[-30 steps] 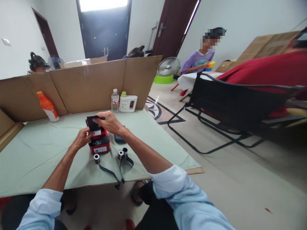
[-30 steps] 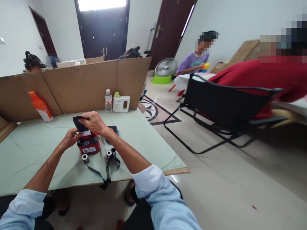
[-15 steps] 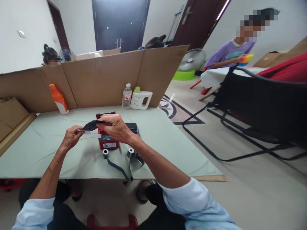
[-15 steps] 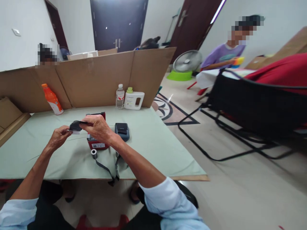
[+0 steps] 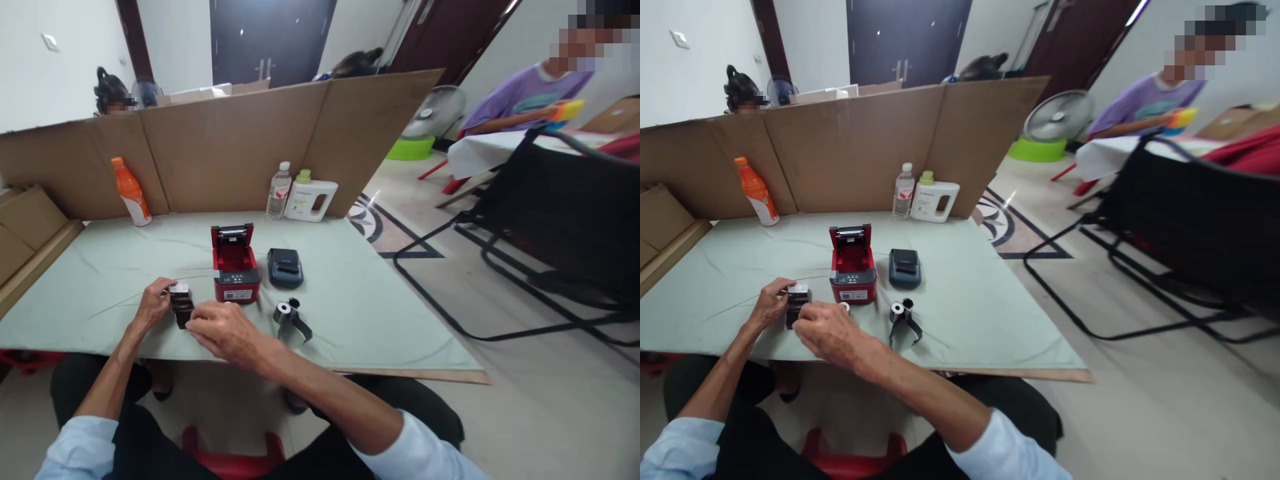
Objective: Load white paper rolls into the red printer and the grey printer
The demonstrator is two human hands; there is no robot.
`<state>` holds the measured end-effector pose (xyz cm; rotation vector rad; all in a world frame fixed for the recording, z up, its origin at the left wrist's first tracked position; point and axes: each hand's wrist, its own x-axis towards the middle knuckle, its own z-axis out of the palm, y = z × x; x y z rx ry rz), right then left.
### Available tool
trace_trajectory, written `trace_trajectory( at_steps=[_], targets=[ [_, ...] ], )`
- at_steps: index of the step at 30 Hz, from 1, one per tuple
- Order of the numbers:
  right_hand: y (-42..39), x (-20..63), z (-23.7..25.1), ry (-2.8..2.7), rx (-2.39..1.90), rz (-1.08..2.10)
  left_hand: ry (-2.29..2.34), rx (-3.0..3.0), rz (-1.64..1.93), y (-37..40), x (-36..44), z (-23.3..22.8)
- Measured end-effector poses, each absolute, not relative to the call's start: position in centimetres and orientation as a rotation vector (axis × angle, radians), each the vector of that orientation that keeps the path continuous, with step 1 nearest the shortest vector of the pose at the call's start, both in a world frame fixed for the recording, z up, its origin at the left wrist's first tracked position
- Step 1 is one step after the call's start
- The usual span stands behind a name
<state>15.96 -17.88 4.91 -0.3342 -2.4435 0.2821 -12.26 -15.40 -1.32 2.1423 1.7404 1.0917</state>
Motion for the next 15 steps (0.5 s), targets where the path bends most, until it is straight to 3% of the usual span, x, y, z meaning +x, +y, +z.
trace_trajectory(
  at_steps=[7,15],
  targets=[
    [-21.1,15.8,2.6,-2.523,-0.297,0.282,1.753,2.18,1.112,-16.4,-12.5,-1.8],
    [-21.7,19.1,3.0,-2.241,-0.436,0.457,1.586,2.392,1.056,-17.5,-9.6,5.7]
  ],
)
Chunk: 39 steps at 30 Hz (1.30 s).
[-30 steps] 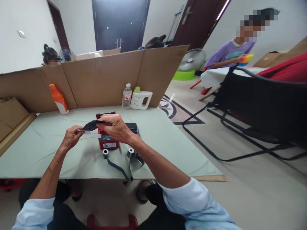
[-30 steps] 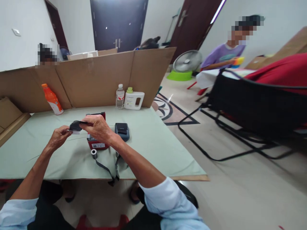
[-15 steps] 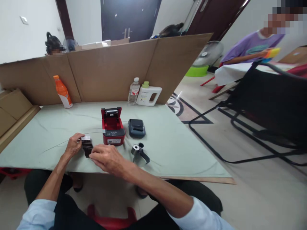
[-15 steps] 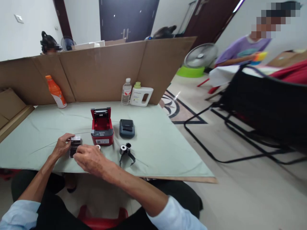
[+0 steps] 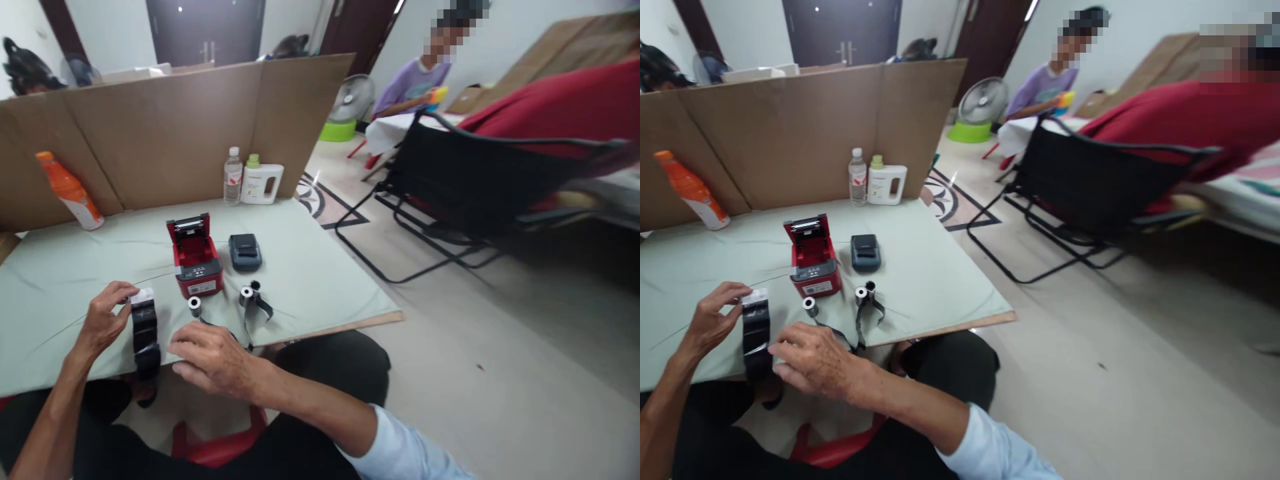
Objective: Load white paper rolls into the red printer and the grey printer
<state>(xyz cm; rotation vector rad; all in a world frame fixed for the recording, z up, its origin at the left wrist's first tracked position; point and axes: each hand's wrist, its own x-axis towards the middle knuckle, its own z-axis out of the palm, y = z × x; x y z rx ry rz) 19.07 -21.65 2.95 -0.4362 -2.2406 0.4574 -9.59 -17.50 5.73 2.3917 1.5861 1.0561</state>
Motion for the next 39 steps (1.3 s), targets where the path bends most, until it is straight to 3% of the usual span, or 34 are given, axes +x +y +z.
trace_trajectory(
  at_steps=[6,10,17,21,26,34,39],
  targets=[
    [-21.6,23.6,4.7,-1.665,-0.706,0.723,1.254,2.551,0.863,-18.8,-1.3,14.0],
    [-20.7,28.1,5.7,-1.425,-0.814,0.861,1.017,2.608,0.728,-17.1,6.0,16.4],
    [-16.3,35.8,2.0,-1.209,-1.069,0.993,0.823,2.679,0.428,-11.5,17.3,11.9],
    [-14.7,37.2,-1.7,-1.307,-1.216,0.992,0.947,2.769,0.098,-9.2,20.0,8.1],
    [-14.3,36.3,-3.3,-1.523,-1.19,0.985,1.054,2.698,-0.024,-7.6,19.2,5.8],
    [-13.7,35.6,-2.8,-1.678,-1.208,0.945,1.037,2.513,0.117,-7.9,12.3,6.5],
    [-13.5,34.6,-2.8,-1.67,-1.251,0.881,1.075,2.483,0.201,-9.4,11.8,3.5]
  ],
)
